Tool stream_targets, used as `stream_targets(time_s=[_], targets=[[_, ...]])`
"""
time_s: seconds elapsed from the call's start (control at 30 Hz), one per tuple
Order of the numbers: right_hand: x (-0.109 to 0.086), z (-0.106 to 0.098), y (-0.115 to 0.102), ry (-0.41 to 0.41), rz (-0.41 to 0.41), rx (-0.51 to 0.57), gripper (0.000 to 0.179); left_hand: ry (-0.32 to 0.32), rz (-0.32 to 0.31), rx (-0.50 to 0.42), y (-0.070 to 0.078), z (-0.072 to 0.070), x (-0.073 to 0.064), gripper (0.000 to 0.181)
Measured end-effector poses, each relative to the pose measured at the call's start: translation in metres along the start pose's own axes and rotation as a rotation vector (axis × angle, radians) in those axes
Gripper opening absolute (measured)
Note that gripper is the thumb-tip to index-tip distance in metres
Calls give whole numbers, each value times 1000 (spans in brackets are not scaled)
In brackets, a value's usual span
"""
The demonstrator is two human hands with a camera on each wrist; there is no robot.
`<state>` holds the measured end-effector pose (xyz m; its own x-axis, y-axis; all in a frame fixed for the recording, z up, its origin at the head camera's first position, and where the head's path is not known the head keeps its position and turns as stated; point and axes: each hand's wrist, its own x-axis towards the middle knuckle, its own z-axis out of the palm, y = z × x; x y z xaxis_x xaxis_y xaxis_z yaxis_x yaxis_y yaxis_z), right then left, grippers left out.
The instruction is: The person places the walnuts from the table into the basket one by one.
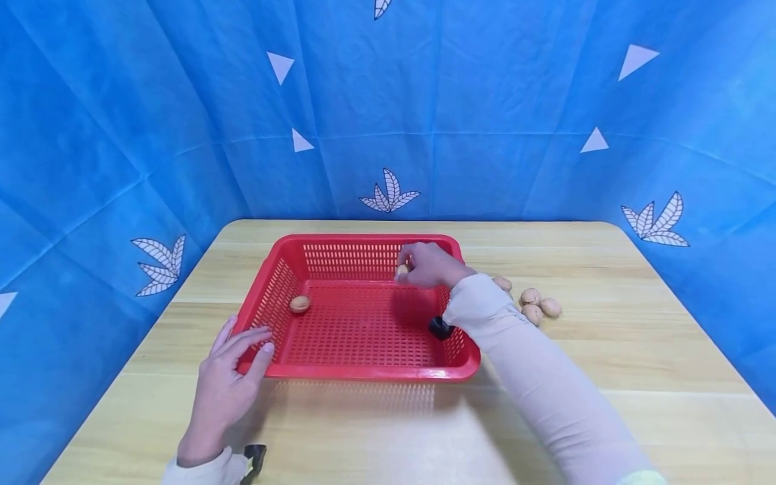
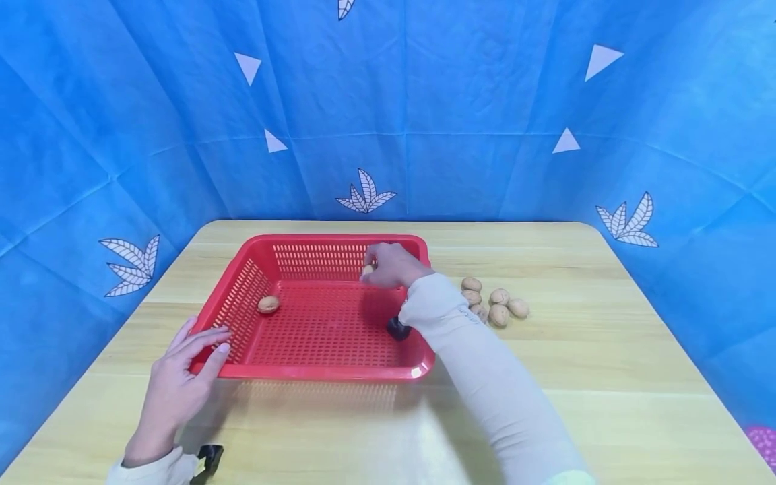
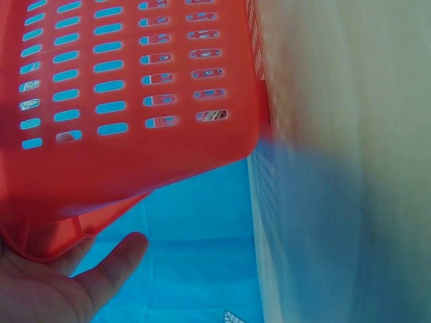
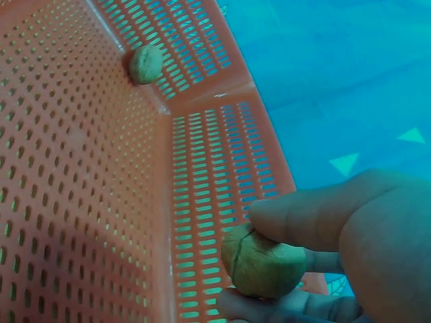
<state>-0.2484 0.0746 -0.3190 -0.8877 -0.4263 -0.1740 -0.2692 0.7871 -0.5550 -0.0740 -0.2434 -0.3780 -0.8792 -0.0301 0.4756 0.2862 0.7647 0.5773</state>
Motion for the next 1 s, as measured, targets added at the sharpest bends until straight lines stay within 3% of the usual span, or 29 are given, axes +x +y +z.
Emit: stream_targets(time_s=[0.27, 0.47, 0.7, 1.0], targets=[[3, 7, 2, -179, 2, -31, 26, -16, -18, 9, 1, -2, -1, 27], [1, 12, 1, -242, 12, -44, 29, -38, -52, 24, 0, -4, -3, 31], [0, 11, 1, -228, 36, -87, 28, -18, -21, 7, -1, -1, -2, 29], [1, 11, 0, -242, 65, -98, 32, -23, -46, 8, -1, -2, -2, 29]])
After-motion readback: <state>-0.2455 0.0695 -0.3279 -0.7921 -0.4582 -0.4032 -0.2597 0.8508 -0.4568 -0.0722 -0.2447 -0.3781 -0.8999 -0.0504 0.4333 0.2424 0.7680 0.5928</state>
